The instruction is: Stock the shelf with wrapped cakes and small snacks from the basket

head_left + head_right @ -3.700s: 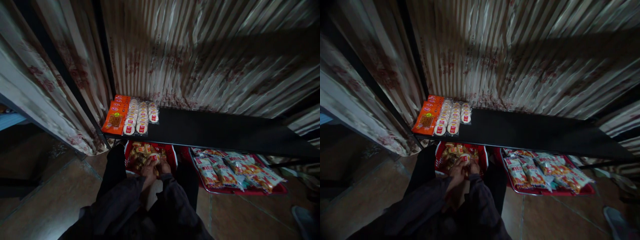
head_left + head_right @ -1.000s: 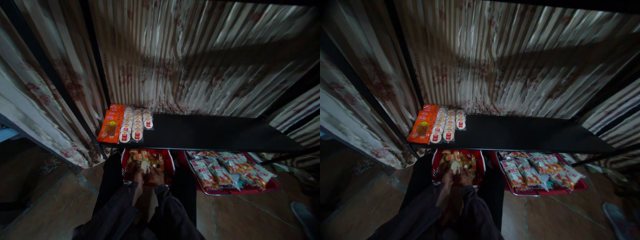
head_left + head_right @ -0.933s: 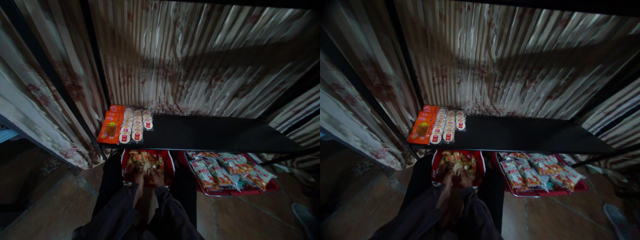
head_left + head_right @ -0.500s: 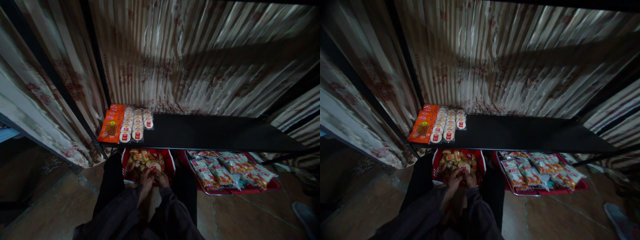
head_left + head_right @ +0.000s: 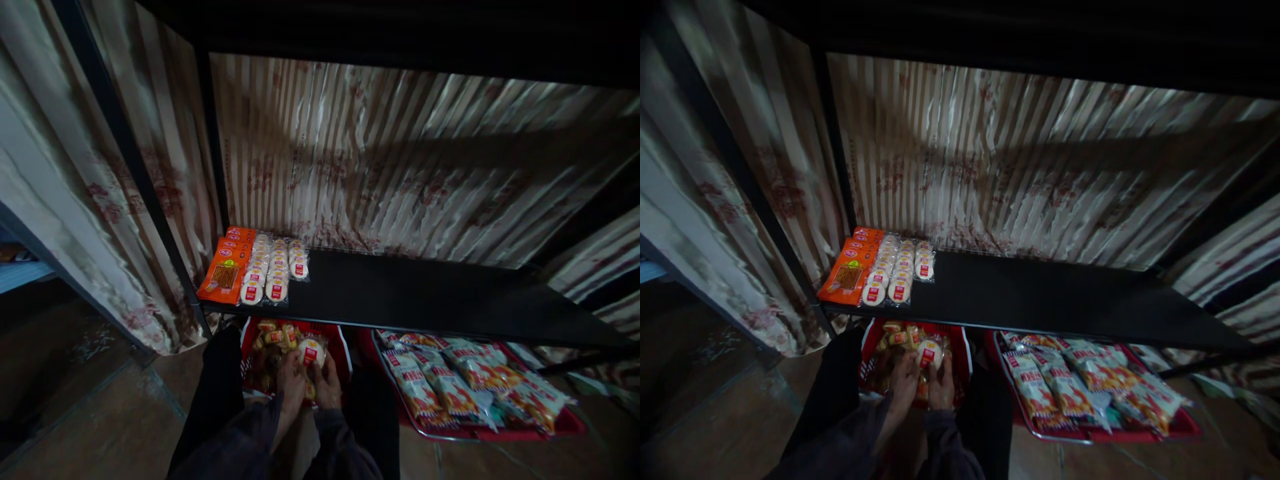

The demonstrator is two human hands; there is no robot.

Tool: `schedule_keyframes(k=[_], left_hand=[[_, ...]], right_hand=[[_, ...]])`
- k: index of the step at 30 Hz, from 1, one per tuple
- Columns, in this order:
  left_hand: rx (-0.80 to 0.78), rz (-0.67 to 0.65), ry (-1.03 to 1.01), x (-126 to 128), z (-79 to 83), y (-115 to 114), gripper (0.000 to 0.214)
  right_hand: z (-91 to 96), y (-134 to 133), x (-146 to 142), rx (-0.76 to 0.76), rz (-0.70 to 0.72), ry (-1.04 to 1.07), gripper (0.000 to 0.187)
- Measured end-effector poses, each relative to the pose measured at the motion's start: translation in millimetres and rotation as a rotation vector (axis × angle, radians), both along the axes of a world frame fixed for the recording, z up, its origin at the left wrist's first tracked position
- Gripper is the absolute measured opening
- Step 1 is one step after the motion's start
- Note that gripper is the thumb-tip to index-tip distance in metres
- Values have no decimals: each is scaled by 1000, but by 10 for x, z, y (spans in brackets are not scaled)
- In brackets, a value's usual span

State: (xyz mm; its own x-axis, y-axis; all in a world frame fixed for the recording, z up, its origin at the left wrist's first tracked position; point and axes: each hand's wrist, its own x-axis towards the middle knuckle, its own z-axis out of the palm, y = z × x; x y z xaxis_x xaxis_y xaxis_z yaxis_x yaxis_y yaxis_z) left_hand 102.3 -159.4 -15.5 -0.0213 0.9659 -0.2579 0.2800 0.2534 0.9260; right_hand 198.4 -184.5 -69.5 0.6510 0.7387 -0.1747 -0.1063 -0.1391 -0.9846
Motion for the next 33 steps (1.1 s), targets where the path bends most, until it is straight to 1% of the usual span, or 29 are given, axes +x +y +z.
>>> schedule_keyframes(k=[2,4,6,8,13,19,22,26,30,33], left_hand=[[10,4,3,-2,0,4,25],[27,3,9,-10,15,8,24],[59,8,17,-20,50,10,24],[87,16,28,-25,96,15,25],[85,19,27,-8,209,59,28],[95,27,22,26,366,157,39],[117,26,38,32,429,194,39],[140,49,45,40,454,243,35],[176,74,5,61,429,311,30],[190,82,-11,77,419,381,29]], right_hand=[[-10,6,16,-41,-60,-79,70],[-17,20,44,-59,-94,-147,62],[-8,41,90,-45,-87,-184,54],[27,68,145,-17,-54,-175,52],[197,150,230,21,22,-159,59],[421,231,233,-9,69,-243,57],[496,273,234,-3,68,-257,54],[502,346,244,17,50,-278,56],[442,434,288,41,61,-317,55],[440,517,322,40,69,-355,53]])
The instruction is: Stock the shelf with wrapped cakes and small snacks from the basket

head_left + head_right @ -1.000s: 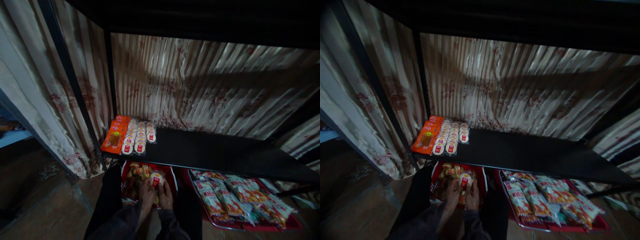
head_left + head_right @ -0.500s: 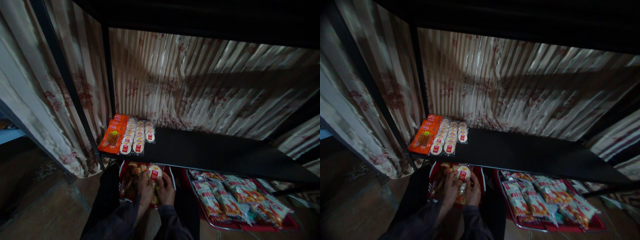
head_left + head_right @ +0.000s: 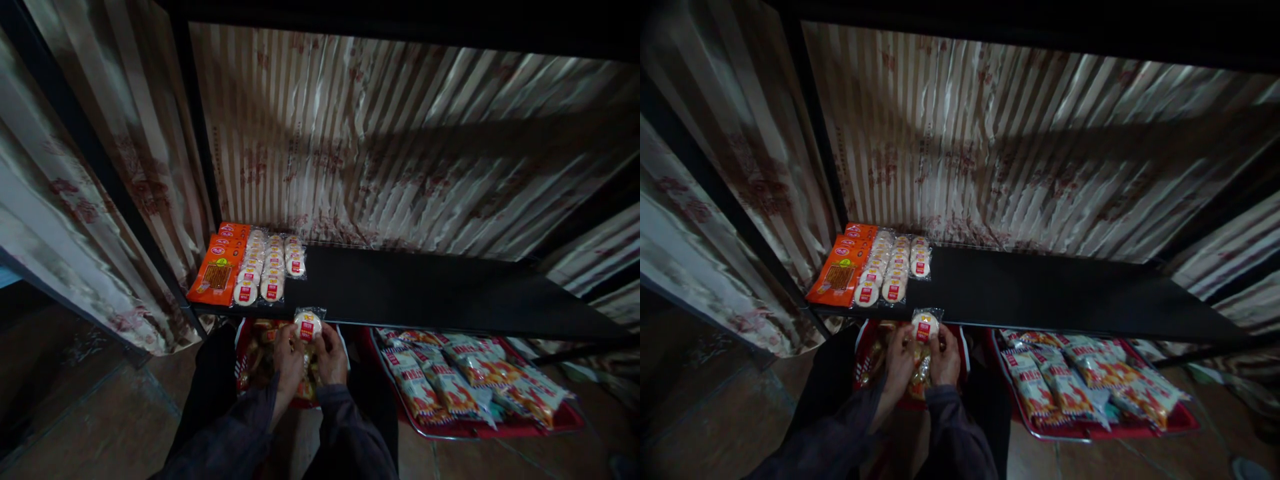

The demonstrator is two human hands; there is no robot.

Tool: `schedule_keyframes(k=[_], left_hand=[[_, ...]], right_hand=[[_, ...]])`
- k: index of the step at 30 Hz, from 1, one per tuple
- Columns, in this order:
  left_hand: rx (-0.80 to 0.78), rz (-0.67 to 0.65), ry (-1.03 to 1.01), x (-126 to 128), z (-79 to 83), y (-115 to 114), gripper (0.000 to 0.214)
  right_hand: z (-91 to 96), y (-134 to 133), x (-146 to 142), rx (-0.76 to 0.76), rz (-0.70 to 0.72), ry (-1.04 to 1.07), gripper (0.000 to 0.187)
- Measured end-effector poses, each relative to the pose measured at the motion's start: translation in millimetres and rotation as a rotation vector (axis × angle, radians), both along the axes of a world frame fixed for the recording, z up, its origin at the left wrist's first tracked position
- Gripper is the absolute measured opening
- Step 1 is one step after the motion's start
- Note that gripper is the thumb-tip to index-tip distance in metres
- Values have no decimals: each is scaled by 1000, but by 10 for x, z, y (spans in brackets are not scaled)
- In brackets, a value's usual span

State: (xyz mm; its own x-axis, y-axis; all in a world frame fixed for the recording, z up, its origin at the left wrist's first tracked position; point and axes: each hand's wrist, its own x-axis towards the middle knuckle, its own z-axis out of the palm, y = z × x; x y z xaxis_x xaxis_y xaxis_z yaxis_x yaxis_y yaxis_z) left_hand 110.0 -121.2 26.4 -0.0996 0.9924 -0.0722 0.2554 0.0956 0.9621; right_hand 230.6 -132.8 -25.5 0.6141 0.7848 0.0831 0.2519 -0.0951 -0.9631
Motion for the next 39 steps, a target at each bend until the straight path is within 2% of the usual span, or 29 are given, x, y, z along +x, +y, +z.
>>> schedule_keyframes(k=[8,17,24,29,39], left_hand=[[71,-5,13,39,78,233,32],[128,11,-35,165,9,404,32],[117,-4,166,203,184,559,34],[60,-27,203,248,266,685,33],[55,-9,35,387,111,924,33]], right_hand=[[140,253,-51,-8,-57,-126,56],[226,459,-29,-26,-46,-166,53],[202,685,39,-17,-48,-199,49],[159,829,104,-15,-43,-219,46],[119,1088,116,-38,-44,-236,48]])
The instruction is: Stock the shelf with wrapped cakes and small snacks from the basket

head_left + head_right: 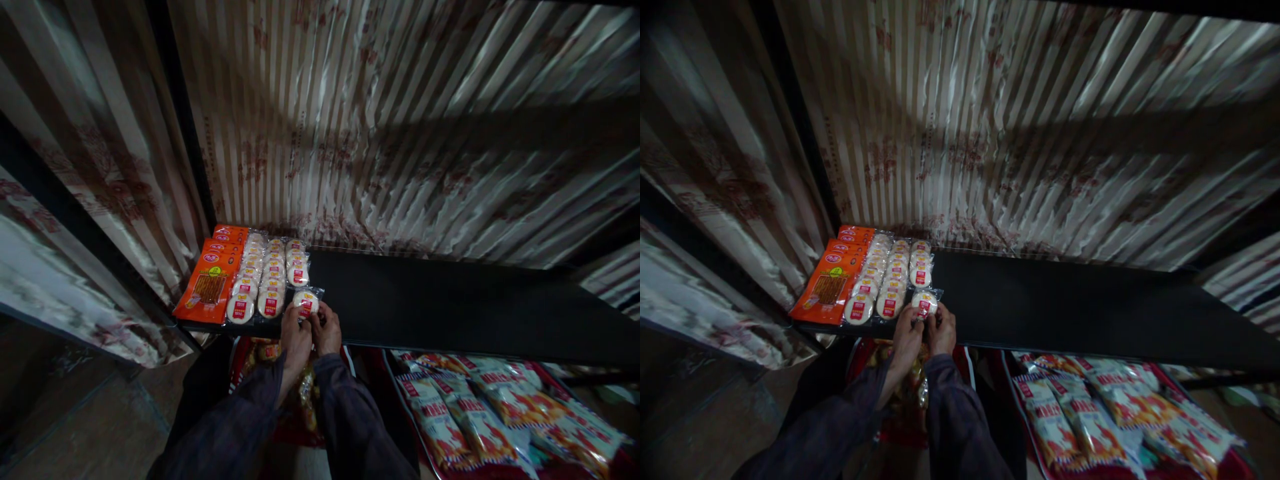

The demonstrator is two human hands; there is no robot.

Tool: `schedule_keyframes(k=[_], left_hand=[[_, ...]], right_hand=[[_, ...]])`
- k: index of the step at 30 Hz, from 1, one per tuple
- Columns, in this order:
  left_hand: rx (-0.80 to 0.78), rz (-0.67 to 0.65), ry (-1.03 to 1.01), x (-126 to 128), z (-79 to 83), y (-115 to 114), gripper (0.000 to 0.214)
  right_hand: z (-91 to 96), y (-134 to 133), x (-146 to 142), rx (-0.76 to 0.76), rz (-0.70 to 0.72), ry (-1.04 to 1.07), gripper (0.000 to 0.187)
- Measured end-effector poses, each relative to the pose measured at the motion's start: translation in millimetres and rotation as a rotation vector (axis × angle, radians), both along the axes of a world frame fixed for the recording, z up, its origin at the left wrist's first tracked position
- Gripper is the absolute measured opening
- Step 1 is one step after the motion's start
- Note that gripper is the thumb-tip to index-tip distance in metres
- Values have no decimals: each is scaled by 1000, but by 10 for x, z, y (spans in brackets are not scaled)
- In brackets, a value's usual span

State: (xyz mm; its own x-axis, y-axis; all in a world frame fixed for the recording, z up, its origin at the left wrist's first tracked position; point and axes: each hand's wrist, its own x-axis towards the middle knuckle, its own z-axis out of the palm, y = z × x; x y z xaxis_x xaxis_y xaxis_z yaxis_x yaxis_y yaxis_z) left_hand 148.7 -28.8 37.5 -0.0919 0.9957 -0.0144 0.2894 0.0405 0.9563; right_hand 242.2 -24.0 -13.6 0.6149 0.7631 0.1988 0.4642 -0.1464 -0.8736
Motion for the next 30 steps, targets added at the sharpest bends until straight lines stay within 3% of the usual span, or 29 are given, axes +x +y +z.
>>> schedule_keyframes(k=[14,30], left_hand=[[-94,-61,60,115,40,318,43],[-71,-46,82,152,56,446,41]], right_hand=[[101,373,68,-62,21,-10,46],[-9,589,94,-23,48,-43,46]])
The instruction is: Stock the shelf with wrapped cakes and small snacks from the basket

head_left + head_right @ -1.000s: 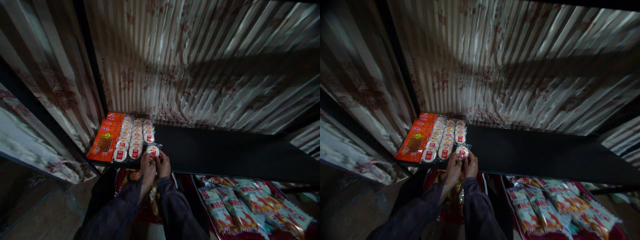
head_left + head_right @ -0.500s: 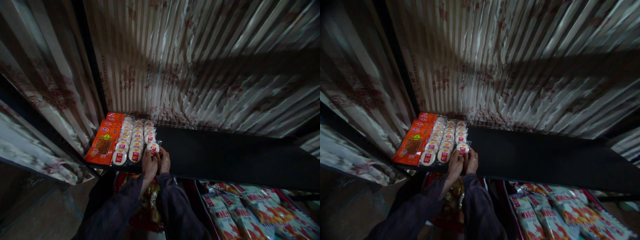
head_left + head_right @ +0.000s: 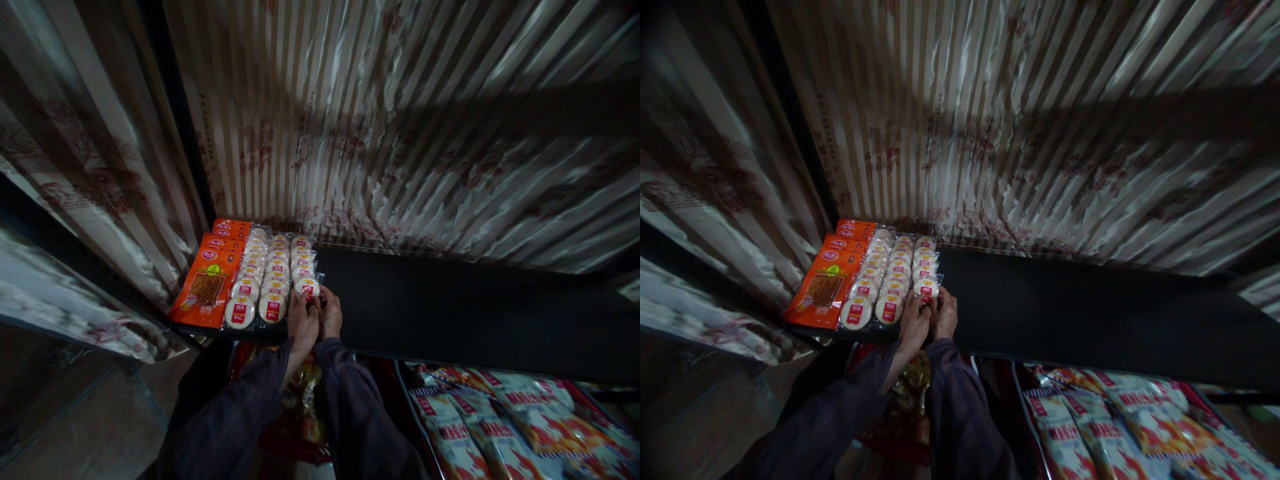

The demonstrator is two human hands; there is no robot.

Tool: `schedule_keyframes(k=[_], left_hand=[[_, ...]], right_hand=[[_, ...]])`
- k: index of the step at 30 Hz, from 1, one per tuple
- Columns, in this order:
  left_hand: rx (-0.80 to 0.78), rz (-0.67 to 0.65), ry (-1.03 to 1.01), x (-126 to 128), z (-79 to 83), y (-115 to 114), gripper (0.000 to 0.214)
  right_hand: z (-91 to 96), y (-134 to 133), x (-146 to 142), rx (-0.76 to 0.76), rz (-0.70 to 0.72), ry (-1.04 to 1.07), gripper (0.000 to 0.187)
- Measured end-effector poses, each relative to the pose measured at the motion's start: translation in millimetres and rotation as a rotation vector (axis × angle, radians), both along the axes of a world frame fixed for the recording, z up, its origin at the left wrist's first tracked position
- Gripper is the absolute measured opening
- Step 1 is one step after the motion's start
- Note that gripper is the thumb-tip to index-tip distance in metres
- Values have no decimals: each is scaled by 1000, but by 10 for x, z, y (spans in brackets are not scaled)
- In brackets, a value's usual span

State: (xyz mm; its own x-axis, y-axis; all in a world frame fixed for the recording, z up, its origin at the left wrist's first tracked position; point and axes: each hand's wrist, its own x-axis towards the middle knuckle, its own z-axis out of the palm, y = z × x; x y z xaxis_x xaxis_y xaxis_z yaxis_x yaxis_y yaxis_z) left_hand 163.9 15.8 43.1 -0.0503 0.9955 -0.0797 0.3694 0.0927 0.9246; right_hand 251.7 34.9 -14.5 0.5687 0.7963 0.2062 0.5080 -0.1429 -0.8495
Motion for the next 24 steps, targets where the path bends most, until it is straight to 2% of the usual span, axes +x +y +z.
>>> schedule_keyframes(k=[7,12,18,24], left_hand=[[-65,-25,-5,-10,-15,56,45],[-11,-28,-48,1,-83,41,42],[130,-145,-44,-96,-274,-132,51],[193,-322,107,-193,-409,-189,62]], right_hand=[[-9,58,-2,-46,11,-30,51],[-53,88,16,-37,1,-49,46],[-99,121,18,-44,18,-102,43],[-116,129,9,-29,14,-90,44]])
